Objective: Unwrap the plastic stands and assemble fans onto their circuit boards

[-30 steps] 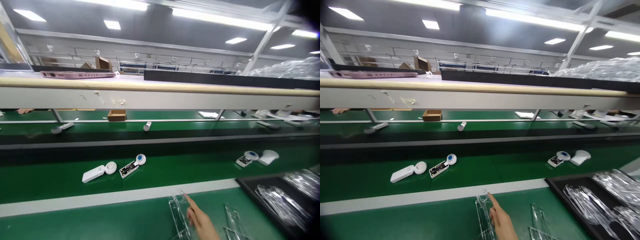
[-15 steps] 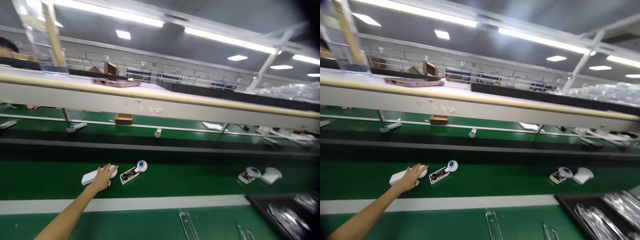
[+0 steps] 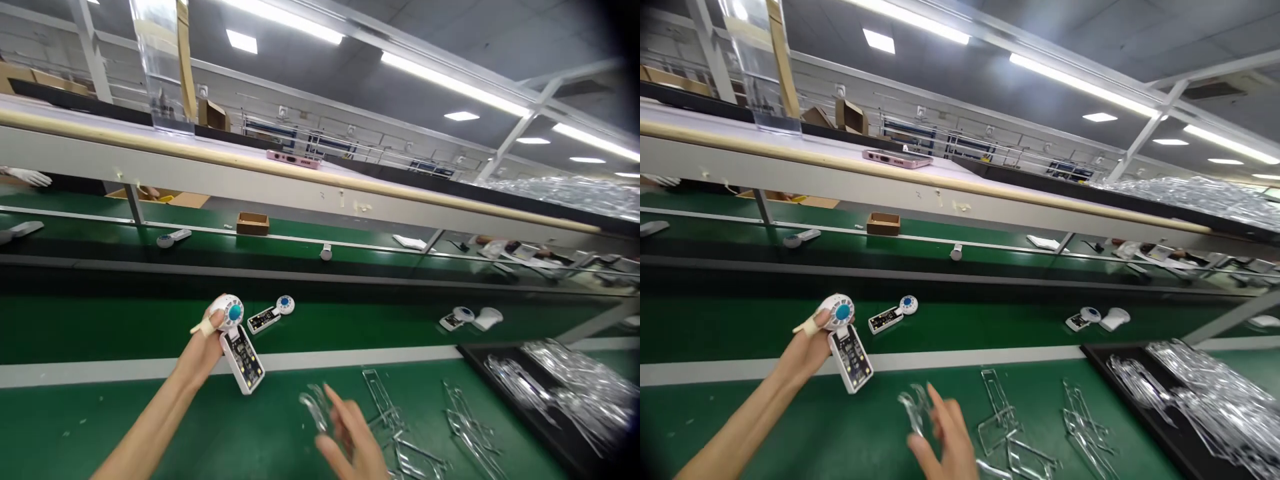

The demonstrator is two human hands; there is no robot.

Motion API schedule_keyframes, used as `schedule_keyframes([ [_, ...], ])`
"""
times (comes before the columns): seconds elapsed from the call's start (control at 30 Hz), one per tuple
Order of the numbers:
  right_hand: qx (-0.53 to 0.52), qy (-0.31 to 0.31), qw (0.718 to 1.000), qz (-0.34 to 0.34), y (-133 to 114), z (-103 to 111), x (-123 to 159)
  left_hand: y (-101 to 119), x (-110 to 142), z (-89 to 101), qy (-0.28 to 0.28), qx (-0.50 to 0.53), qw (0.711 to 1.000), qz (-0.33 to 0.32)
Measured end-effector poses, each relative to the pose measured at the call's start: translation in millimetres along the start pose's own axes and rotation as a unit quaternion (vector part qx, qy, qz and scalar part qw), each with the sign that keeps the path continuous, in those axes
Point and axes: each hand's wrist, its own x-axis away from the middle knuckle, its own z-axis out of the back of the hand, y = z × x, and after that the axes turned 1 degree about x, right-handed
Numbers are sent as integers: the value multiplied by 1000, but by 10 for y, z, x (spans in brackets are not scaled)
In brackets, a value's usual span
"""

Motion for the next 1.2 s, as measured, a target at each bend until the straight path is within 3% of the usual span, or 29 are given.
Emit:
schedule_keyframes([
  [0.07,12,-57,996,65,-314,-159,-152,73,321,-207,4,179,981,82],
  [0.1,26,-57,994,93,-442,-234,-222,91,454,-311,8,221,969,107],
  [0.23,75,-30,982,169,-641,-457,-303,72,742,-601,10,269,955,127],
  [0.37,99,7,981,165,-508,-498,-191,-45,776,-694,9,226,965,132],
  [0.67,84,-39,991,93,-302,-200,-135,-265,837,-989,7,180,970,164],
  [0.87,86,-30,991,94,-191,-173,-97,-297,861,-1109,-19,187,969,160],
  [1.1,63,-120,990,43,-32,-131,-127,-220,801,-1223,0,197,971,134],
  [1.2,104,-105,987,67,-18,0,-198,-324,838,-1253,-1,172,974,150],
])
